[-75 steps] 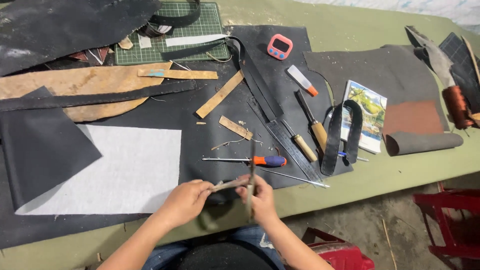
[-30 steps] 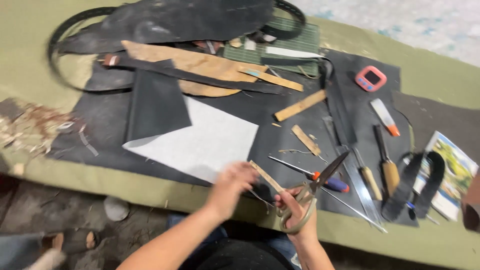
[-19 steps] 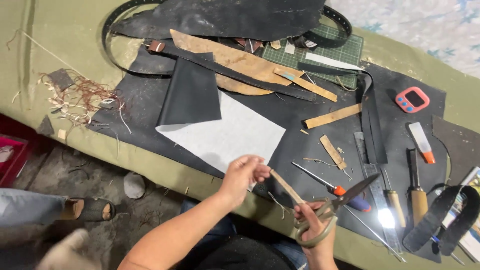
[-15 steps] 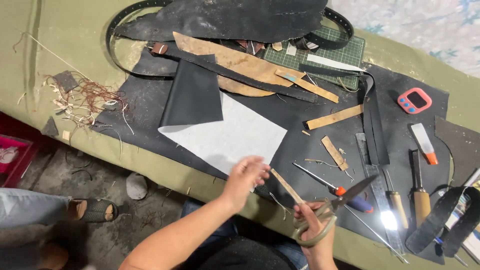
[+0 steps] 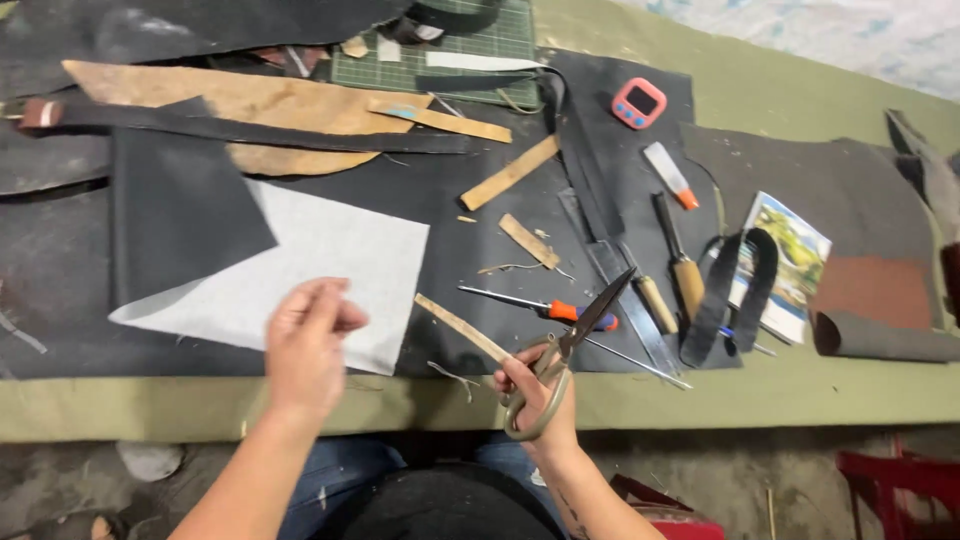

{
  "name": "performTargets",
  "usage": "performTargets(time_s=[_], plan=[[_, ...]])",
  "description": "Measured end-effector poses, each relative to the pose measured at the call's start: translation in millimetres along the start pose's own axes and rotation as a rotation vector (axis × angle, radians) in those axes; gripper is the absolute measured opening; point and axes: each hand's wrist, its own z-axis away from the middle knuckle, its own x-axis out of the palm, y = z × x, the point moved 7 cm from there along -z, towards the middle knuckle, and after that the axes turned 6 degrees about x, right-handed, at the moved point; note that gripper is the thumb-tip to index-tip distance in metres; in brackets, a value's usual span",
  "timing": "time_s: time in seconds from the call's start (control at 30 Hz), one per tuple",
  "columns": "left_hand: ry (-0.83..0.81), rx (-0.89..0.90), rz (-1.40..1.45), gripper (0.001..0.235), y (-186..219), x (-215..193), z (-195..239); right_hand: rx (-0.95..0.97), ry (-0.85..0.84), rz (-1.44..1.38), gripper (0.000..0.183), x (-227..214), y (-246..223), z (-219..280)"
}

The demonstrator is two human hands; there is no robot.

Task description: Trimming a piece of grey material with scissors and organizing leather components on a workbench.

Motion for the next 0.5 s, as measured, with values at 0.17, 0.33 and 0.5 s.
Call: performTargets(time_s=[0.17,0.33,0.5], plan=[[-0.162,-0.089,-0.302,0.015,0.7,28.5,25.7,0.054,-0.006,-0.204,0.022,-5.2,7.8,-9.6],[-0.486,-0.279,-0.584,0.024,-36.8,66.2,61.4,0.010,-0.087,-0.218,0.018,-0.8,18.1,-8.3],[-0.604,-0.032,-0.587,0.030,-53.8,75.5,73.4,-0.010,-0.075,-0.133,0.016,7.3,24.6,-4.0]])
